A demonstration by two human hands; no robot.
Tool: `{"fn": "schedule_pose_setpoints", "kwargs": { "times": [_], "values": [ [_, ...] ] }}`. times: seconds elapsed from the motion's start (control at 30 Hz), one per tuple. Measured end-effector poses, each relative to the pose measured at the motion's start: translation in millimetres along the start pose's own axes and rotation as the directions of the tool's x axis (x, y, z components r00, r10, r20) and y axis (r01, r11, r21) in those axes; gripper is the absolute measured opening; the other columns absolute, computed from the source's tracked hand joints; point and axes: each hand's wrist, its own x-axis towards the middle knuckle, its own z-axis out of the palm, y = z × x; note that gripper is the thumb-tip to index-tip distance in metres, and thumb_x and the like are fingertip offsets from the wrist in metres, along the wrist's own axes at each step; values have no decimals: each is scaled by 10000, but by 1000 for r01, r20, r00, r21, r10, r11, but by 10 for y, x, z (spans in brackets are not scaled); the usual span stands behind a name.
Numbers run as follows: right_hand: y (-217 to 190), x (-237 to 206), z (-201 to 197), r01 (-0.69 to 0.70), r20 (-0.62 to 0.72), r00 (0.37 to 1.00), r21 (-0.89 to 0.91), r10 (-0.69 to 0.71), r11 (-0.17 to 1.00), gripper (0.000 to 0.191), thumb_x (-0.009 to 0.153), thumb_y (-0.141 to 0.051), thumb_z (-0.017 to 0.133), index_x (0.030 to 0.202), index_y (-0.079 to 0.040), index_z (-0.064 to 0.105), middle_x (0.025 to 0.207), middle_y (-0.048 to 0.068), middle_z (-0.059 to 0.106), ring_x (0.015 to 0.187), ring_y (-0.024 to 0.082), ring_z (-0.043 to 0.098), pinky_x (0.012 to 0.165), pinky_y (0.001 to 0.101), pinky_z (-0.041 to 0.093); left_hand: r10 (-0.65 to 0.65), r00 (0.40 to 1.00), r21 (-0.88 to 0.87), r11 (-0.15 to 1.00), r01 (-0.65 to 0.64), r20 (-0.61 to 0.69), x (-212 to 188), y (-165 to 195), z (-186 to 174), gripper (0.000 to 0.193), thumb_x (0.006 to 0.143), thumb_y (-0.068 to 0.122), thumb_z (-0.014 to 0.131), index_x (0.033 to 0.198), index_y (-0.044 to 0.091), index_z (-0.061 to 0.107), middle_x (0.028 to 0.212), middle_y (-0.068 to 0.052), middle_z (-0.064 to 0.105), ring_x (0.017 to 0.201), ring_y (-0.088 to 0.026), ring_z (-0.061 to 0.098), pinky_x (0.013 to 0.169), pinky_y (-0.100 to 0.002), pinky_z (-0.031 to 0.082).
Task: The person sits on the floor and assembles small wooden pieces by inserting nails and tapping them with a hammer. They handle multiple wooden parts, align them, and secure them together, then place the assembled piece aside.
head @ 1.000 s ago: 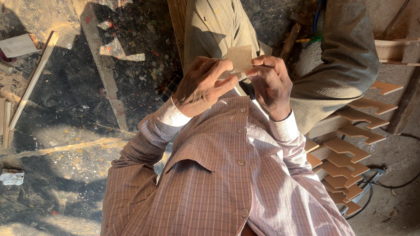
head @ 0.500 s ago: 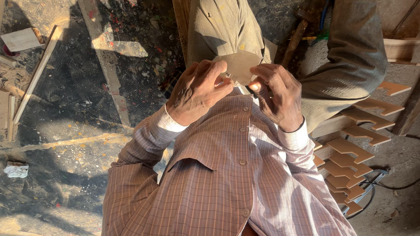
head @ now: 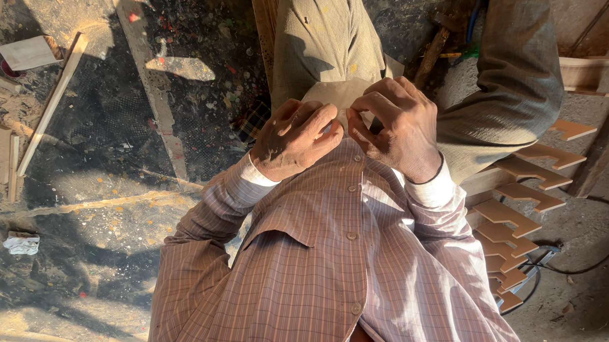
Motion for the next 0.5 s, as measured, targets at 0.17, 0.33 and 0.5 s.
{"fn": "schedule_pose_setpoints", "kwargs": {
  "times": [0.17,0.33,0.5],
  "values": [
    [19,1,5,26,-8,1000,108,-25,994,147,903,-134,860,921,-79,725,844,25,688,776,185,677,708,359,536,-48,998,-48,998,50,45,32,14,-85,202,900,64,781,1083,97,702,1193,-47,566,1071,-188,634,880,-364,535],
    [-69,16,-23,-115,83,991,196,101,974,128,887,-106,843,948,-32,758,803,72,678,668,183,652,592,316,509,-150,989,-222,964,149,12,71,0,-188,264,888,13,782,1126,105,714,1173,-40,580,1037,-183,643,859,-370,530],
    [-193,49,-11,-197,126,979,362,162,911,130,939,-92,790,1007,11,748,866,94,704,716,136,719,609,250,571,-436,888,-423,839,342,-149,-244,-285,17,212,991,-29,691,1157,102,685,1137,-73,638,957,-204,693,755,-324,581]
  ]
}}
